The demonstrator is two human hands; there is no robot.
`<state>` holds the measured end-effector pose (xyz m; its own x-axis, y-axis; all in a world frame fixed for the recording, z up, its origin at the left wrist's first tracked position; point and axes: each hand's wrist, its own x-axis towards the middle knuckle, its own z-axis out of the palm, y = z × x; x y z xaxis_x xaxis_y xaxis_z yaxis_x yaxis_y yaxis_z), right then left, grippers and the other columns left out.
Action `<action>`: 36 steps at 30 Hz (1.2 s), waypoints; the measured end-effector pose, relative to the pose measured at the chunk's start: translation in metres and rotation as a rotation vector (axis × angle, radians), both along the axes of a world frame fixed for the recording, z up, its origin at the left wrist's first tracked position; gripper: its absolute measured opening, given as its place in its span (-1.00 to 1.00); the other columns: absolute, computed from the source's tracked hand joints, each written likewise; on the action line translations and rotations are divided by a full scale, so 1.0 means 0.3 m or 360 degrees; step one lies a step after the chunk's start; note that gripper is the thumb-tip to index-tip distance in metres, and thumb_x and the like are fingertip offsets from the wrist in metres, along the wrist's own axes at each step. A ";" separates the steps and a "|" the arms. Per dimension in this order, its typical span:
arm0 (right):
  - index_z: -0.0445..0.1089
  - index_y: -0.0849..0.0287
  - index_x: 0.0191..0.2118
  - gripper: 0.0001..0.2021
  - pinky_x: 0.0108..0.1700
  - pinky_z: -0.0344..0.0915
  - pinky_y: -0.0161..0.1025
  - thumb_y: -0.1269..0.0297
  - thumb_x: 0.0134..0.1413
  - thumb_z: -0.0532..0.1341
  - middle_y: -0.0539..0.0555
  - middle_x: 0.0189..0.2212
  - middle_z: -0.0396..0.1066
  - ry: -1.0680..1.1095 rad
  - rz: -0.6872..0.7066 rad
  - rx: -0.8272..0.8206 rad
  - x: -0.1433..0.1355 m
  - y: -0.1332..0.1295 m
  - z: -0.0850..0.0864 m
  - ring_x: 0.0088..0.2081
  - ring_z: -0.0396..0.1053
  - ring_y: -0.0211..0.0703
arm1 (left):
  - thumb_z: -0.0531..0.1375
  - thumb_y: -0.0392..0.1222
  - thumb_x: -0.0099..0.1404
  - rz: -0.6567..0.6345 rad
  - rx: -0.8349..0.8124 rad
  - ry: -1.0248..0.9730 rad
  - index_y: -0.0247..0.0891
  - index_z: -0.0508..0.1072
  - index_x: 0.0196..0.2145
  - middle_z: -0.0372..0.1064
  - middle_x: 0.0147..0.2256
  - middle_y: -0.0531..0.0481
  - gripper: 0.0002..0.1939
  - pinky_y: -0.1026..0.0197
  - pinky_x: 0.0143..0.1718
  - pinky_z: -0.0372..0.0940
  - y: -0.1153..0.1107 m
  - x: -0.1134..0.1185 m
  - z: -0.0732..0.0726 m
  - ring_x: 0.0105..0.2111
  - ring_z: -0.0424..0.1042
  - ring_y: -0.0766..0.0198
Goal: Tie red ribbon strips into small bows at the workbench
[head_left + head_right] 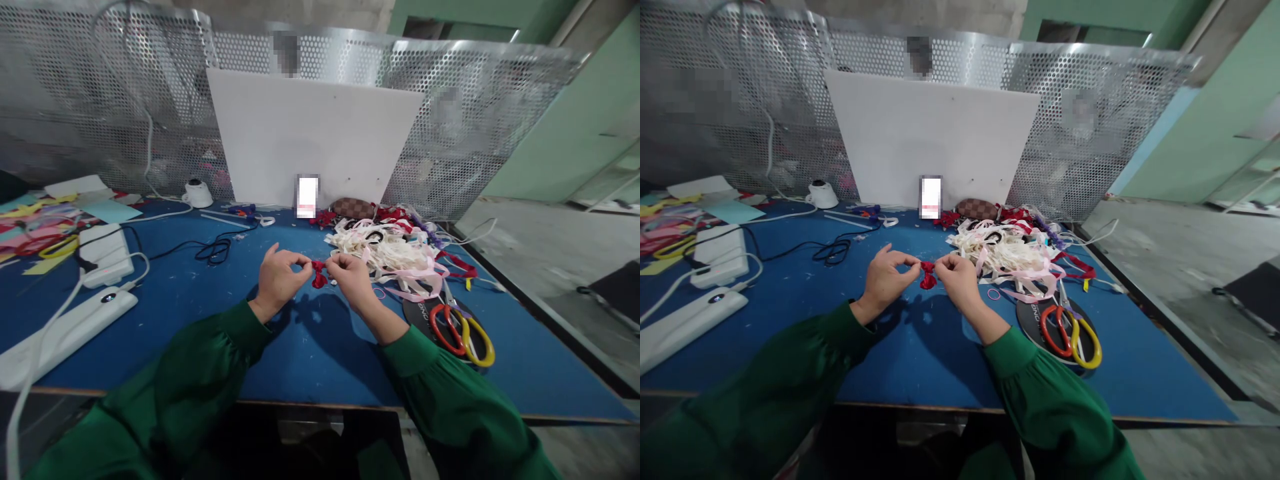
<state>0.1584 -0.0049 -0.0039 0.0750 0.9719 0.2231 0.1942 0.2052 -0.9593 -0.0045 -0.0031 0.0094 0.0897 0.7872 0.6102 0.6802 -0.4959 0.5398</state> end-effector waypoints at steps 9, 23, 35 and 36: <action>0.43 0.19 -0.52 -0.80 -0.37 0.23 -0.28 0.15 -0.10 0.27 -0.02 -0.57 0.36 0.0249 0.0151 -0.0095 -0.005 -0.013 0.031 -0.49 0.26 -0.26 | 0.22 -0.24 0.15 -0.0081 -0.0056 -0.0040 -0.13 0.51 -0.50 0.56 -0.39 0.09 -0.90 -0.05 0.26 -0.03 0.003 -0.001 -0.009 -0.35 0.49 0.24; 0.44 0.17 -0.54 -0.88 -0.41 0.18 -0.28 0.25 -0.13 0.24 -0.03 -0.60 0.35 0.0259 0.0022 -0.0031 -0.007 -0.006 0.017 -0.52 0.24 -0.26 | 0.26 -0.18 0.13 -0.0239 -0.0375 -0.0521 -0.20 0.55 -0.48 0.54 -0.41 -0.01 -0.91 0.15 -0.19 0.33 -0.003 0.012 -0.013 -0.34 0.49 0.20; 0.40 0.18 -0.56 -0.87 -0.46 0.11 -0.31 0.26 -0.12 0.21 -0.05 -0.64 0.30 0.0140 -0.0061 0.0027 -0.011 -0.019 0.023 -0.55 0.18 -0.30 | 0.35 -0.11 0.00 -0.0360 -0.0921 -0.1173 -0.24 0.61 -0.51 0.53 -0.46 -0.02 -0.86 0.17 -0.21 0.28 -0.005 0.029 -0.009 -0.38 0.43 0.22; 0.40 0.19 -0.56 -0.87 -0.47 0.11 -0.31 0.26 -0.13 0.22 -0.05 -0.64 0.30 0.0131 -0.0070 0.0030 -0.011 -0.019 0.023 -0.56 0.18 -0.30 | 0.36 -0.12 -0.01 -0.0374 -0.0943 -0.1217 -0.25 0.62 -0.49 0.54 -0.45 -0.03 -0.85 0.16 -0.19 0.28 -0.005 0.028 -0.011 -0.37 0.43 0.22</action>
<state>0.1551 -0.0106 0.0029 0.1361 0.9630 0.2325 0.1243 0.2162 -0.9684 0.0040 -0.0045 0.0061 0.0292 0.9961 0.0828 -0.0346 -0.0818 0.9960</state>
